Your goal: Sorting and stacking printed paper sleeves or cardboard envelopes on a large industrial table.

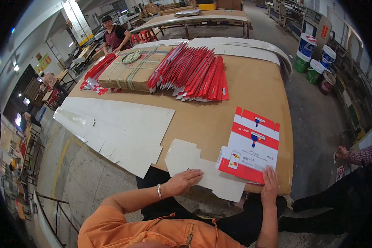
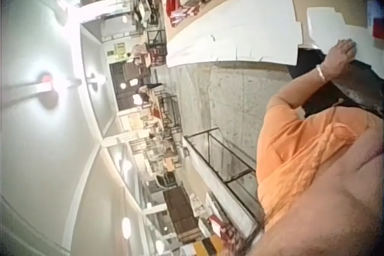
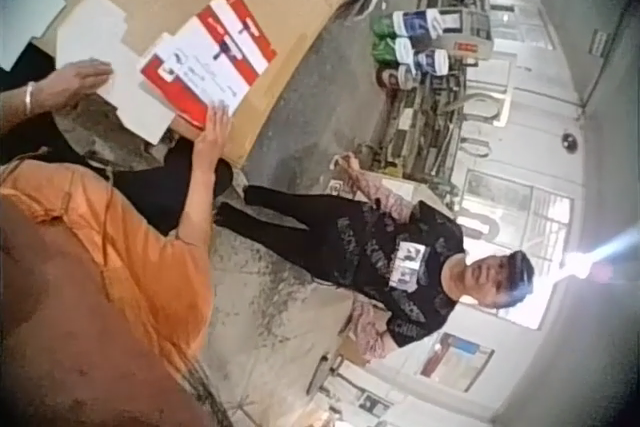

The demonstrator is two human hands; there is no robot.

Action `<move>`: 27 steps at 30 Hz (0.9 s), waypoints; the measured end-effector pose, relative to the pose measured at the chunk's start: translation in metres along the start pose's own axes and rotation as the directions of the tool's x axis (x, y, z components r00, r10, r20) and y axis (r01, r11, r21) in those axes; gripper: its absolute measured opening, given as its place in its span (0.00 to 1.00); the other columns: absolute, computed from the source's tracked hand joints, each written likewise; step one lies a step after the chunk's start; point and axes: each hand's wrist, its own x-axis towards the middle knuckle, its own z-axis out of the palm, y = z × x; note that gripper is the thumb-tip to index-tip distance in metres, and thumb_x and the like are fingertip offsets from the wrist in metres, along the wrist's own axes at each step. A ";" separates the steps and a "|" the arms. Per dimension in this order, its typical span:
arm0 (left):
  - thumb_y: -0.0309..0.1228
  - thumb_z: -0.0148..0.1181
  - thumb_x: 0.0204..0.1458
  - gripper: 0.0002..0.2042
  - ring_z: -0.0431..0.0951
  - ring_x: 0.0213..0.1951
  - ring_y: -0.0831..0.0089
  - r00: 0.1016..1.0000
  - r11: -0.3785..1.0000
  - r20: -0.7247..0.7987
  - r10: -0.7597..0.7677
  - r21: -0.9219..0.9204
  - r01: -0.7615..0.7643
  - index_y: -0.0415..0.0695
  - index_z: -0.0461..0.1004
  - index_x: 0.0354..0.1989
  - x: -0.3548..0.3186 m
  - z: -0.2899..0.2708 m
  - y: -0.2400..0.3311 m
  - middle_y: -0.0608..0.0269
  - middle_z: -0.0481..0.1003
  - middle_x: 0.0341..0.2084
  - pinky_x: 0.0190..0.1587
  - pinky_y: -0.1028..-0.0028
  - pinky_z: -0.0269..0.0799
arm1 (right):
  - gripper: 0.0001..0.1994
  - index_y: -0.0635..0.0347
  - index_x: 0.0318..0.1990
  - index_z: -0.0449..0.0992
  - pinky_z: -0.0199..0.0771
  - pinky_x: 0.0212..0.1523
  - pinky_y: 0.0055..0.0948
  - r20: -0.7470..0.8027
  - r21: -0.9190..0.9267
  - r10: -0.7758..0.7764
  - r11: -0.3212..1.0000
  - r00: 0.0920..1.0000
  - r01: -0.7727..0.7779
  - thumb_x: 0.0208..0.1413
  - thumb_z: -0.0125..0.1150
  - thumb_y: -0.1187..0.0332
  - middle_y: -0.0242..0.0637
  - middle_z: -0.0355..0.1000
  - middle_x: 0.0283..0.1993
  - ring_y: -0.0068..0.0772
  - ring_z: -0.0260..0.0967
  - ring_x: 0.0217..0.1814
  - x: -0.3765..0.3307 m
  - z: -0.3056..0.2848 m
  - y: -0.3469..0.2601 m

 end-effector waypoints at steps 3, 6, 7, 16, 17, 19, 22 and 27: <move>0.18 0.60 0.35 0.25 0.72 0.53 0.55 0.993 0.952 -0.038 0.108 -0.282 -0.114 0.41 0.72 0.49 0.007 -0.022 -0.016 0.56 0.72 0.49 0.53 0.64 0.71 | 0.25 0.60 0.63 0.66 0.50 0.71 0.47 -0.004 0.073 0.021 0.997 1.000 -0.021 0.58 0.39 0.85 0.46 0.61 0.67 0.45 0.55 0.71 0.002 -0.003 0.004; 0.19 0.61 0.34 0.23 0.73 0.49 0.57 0.993 0.902 -0.096 0.063 -0.421 -0.098 0.43 0.75 0.45 0.007 -0.017 -0.045 0.57 0.73 0.46 0.51 0.64 0.72 | 0.27 0.62 0.65 0.62 0.51 0.71 0.46 -0.010 0.096 0.041 0.995 0.999 -0.040 0.57 0.37 0.85 0.47 0.60 0.67 0.47 0.55 0.71 0.000 -0.001 0.001; 0.22 0.64 0.39 0.15 0.74 0.45 0.59 0.989 0.910 -0.149 -0.010 -0.411 -0.053 0.45 0.78 0.39 0.011 -0.016 -0.047 0.59 0.75 0.41 0.48 0.66 0.72 | 0.27 0.62 0.65 0.62 0.51 0.71 0.46 -0.011 0.094 0.039 0.995 0.999 -0.037 0.57 0.37 0.85 0.47 0.60 0.67 0.47 0.55 0.71 -0.001 0.000 0.000; 0.35 0.64 0.48 0.10 0.74 0.32 0.56 0.833 0.818 -0.165 -0.529 -0.362 0.447 0.42 0.79 0.34 0.054 0.004 -0.027 0.55 0.70 0.26 0.32 0.62 0.70 | 0.34 0.62 0.68 0.56 0.51 0.70 0.41 -0.194 0.421 0.193 0.902 0.962 -0.096 0.49 0.34 0.88 0.50 0.57 0.69 0.51 0.53 0.72 -0.002 0.000 -0.001; 0.34 0.63 0.47 0.11 0.73 0.34 0.58 0.850 0.891 -0.297 -0.434 -0.281 0.357 0.43 0.79 0.38 0.058 0.007 -0.021 0.58 0.71 0.28 0.34 0.64 0.70 | 0.33 0.62 0.68 0.57 0.48 0.71 0.44 -0.121 0.299 0.120 0.951 0.985 -0.079 0.50 0.38 0.86 0.50 0.54 0.70 0.53 0.50 0.73 -0.003 0.000 0.004; 0.31 0.62 0.44 0.24 0.70 0.51 0.58 0.927 0.941 -0.163 -0.338 -0.054 0.333 0.42 0.72 0.53 0.064 0.008 -0.018 0.57 0.71 0.45 0.52 0.63 0.68 | 0.32 0.61 0.68 0.57 0.46 0.71 0.47 -0.039 0.176 0.054 0.983 0.998 -0.046 0.51 0.41 0.83 0.51 0.52 0.72 0.54 0.47 0.74 -0.001 -0.002 0.003; 0.39 0.59 0.50 0.32 0.56 0.65 0.54 0.960 0.964 -0.209 -0.183 0.152 0.217 0.37 0.61 0.63 0.067 0.014 -0.011 0.51 0.61 0.61 0.66 0.56 0.50 | 0.32 0.55 0.67 0.60 0.36 0.72 0.57 0.183 -0.084 -0.062 0.993 0.981 0.078 0.52 0.57 0.63 0.50 0.46 0.74 0.59 0.37 0.76 0.013 -0.010 -0.038; 0.65 0.48 0.50 0.48 0.39 0.72 0.50 0.984 0.980 -0.045 -0.170 0.096 0.174 0.37 0.47 0.69 0.051 0.021 -0.006 0.49 0.45 0.71 0.67 0.40 0.30 | 0.38 0.46 0.67 0.61 0.33 0.70 0.63 0.293 -0.029 -0.282 0.952 0.913 0.304 0.49 0.62 0.46 0.47 0.47 0.73 0.59 0.38 0.76 0.030 0.024 -0.104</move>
